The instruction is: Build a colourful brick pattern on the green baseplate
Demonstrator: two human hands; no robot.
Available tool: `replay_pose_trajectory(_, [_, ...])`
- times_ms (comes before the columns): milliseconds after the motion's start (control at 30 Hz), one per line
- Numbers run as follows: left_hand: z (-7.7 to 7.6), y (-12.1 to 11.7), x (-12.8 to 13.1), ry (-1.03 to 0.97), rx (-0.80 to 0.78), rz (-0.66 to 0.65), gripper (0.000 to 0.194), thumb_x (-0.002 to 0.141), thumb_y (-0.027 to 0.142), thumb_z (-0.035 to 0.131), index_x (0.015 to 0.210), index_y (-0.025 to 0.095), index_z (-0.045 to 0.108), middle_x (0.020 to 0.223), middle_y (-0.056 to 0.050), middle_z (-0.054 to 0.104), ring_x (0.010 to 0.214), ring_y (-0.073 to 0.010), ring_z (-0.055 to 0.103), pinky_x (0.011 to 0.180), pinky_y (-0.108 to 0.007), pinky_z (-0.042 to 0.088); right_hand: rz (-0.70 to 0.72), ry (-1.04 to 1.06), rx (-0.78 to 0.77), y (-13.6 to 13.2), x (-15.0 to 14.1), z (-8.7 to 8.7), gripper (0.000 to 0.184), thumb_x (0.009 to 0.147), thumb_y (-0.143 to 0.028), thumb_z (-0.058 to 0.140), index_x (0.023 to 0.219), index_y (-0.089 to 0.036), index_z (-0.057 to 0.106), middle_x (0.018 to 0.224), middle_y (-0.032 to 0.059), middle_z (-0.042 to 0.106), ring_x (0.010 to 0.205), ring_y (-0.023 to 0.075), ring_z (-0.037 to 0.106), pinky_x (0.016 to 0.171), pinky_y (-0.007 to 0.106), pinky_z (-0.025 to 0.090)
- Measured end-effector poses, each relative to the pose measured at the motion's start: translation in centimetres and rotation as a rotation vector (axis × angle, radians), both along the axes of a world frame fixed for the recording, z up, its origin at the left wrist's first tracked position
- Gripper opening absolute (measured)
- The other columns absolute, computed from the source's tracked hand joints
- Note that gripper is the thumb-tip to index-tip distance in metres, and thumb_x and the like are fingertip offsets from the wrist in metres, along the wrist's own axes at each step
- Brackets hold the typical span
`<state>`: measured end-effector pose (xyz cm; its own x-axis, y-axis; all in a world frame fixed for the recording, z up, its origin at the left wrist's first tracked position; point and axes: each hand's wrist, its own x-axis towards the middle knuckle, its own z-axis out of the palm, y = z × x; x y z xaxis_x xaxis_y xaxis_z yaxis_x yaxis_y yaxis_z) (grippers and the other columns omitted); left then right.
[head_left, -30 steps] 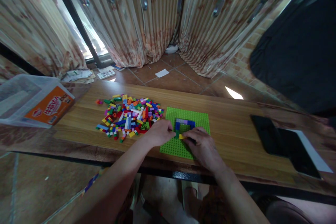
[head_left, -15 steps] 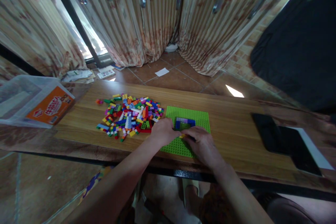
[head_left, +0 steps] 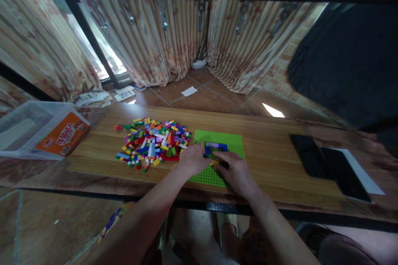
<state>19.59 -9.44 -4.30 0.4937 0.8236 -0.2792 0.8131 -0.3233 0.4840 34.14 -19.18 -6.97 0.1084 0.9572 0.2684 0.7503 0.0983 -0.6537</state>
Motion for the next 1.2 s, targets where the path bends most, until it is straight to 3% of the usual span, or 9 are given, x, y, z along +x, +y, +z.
replay_pose_trajectory(100, [0.0,0.2,-0.4,-0.038,-0.022,-0.022,0.029,0.074,0.044,0.064,0.088,0.018,0.063,0.088,-0.009,0.069,0.086,-0.0248,0.065,0.069,-0.032,0.047,-0.125,0.202,0.05,-0.4,1.4,0.5,0.029,0.081,-0.029,0.065,0.11,-0.025,0.069,0.1,0.0049,0.074,0.091,0.0206,0.069,0.087,0.04,0.053])
replay_pose_trajectory(200, [0.3,0.2,-0.4,-0.045,-0.046,-0.03,0.038,0.077,0.054,0.059,0.087,0.018,0.063,0.089,-0.01,0.069,0.087,-0.0257,0.065,0.069,-0.032,0.047,-0.399,0.364,0.148,-0.4,3.1,0.6,0.028,0.081,-0.039,0.064,0.098,-0.019,0.072,0.095,0.0087,0.075,0.086,0.0228,0.071,0.083,0.039,0.055])
replay_pose_trajectory(333, [1.0,-0.7,0.3,0.068,-0.007,0.027,0.055,0.069,0.067,0.062,0.094,0.018,0.062,0.091,-0.011,0.069,0.092,-0.0302,0.065,0.073,-0.036,0.049,-0.556,0.441,0.101,0.0,4.2,0.3,0.031,0.075,-0.041,0.068,0.092,-0.016,0.073,0.088,0.01,0.075,0.078,0.0242,0.071,0.072,0.036,0.056])
replay_pose_trajectory(567, [0.6,-1.3,1.3,0.142,0.028,0.094,0.062,0.061,0.065,0.072,0.101,0.019,0.061,0.095,-0.01,0.071,0.094,-0.0306,0.067,0.076,-0.037,0.052,-0.536,0.389,0.076,0.1,3.0,0.7,0.03,0.074,-0.043,0.068,0.088,-0.018,0.074,0.087,0.0092,0.076,0.08,0.0241,0.071,0.078,0.037,0.054])
replay_pose_trajectory(967, [0.3,-2.0,0.9,0.065,0.049,0.129,0.065,0.065,0.063,0.07,0.108,0.015,0.059,0.096,-0.014,0.071,0.092,-0.0321,0.068,0.077,-0.04,0.055,-0.419,0.386,0.044,1.9,-0.8,1.3,0.031,0.077,-0.045,0.064,0.09,-0.019,0.074,0.095,0.0095,0.075,0.088,0.0256,0.07,0.081,0.039,0.053])
replay_pose_trajectory(1100, [0.8,-1.9,0.6,0.038,0.039,0.091,0.057,0.072,0.056,0.067,0.11,0.014,0.059,0.096,-0.016,0.071,0.09,-0.0317,0.069,0.075,-0.038,0.054,-0.344,0.329,0.04,2.7,-2.8,2.1,0.031,0.079,-0.046,0.063,0.091,-0.02,0.074,0.098,0.0088,0.075,0.093,0.0256,0.069,0.085,0.039,0.052])
replay_pose_trajectory(1200, [1.6,-0.7,-0.6,-0.06,0.044,0.092,0.04,0.079,0.05,0.058,0.1,0.017,0.063,0.091,-0.013,0.071,0.088,-0.0285,0.068,0.071,-0.034,0.052,-0.321,0.327,0.039,3.5,-3.8,2.6,0.031,0.079,-0.046,0.062,0.093,-0.021,0.073,0.098,0.0077,0.075,0.095,0.0251,0.069,0.087,0.039,0.051])
